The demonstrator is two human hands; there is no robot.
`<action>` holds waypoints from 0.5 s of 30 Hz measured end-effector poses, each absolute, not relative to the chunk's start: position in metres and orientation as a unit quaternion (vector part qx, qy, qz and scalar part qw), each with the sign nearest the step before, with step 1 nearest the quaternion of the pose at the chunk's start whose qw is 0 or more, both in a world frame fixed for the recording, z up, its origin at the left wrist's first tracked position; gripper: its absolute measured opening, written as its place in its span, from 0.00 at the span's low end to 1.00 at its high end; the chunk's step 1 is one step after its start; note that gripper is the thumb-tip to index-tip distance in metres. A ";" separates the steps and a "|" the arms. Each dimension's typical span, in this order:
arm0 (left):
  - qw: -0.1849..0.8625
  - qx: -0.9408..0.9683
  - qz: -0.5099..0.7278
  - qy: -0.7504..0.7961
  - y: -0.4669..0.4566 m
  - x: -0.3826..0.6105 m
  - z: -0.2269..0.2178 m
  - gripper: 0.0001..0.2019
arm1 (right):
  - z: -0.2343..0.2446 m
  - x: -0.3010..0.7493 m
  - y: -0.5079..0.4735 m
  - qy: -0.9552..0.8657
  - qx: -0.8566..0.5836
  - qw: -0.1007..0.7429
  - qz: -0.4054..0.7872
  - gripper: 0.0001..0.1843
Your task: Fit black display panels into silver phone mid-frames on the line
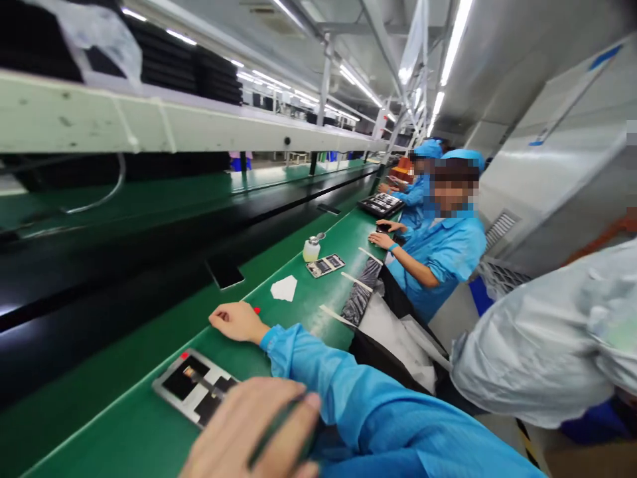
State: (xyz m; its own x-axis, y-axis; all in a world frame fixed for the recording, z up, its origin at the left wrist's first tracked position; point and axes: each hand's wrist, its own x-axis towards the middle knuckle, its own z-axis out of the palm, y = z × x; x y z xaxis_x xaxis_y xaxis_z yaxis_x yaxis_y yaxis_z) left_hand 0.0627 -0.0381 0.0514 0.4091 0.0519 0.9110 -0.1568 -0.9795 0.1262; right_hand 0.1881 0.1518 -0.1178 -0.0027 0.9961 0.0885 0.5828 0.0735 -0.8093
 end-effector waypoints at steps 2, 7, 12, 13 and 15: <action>0.083 0.847 0.524 -0.031 -0.054 0.077 0.051 0.09 | -0.118 0.187 0.145 -0.664 -0.615 0.325 0.275 0.07; 0.067 0.879 0.472 0.000 -0.084 0.080 0.043 0.10 | -0.121 0.191 0.139 -0.687 -0.621 0.293 0.237 0.11; 0.025 0.919 0.388 0.056 -0.091 0.047 0.044 0.14 | -0.129 0.196 0.134 -0.698 -0.617 0.291 0.218 0.15; 0.010 0.934 0.354 0.055 -0.091 0.041 0.047 0.16 | -0.131 0.196 0.130 -0.700 -0.613 0.295 0.217 0.15; -0.025 0.960 0.277 0.040 -0.091 0.029 0.054 0.20 | -0.135 0.197 0.123 -0.705 -0.601 0.307 0.218 0.17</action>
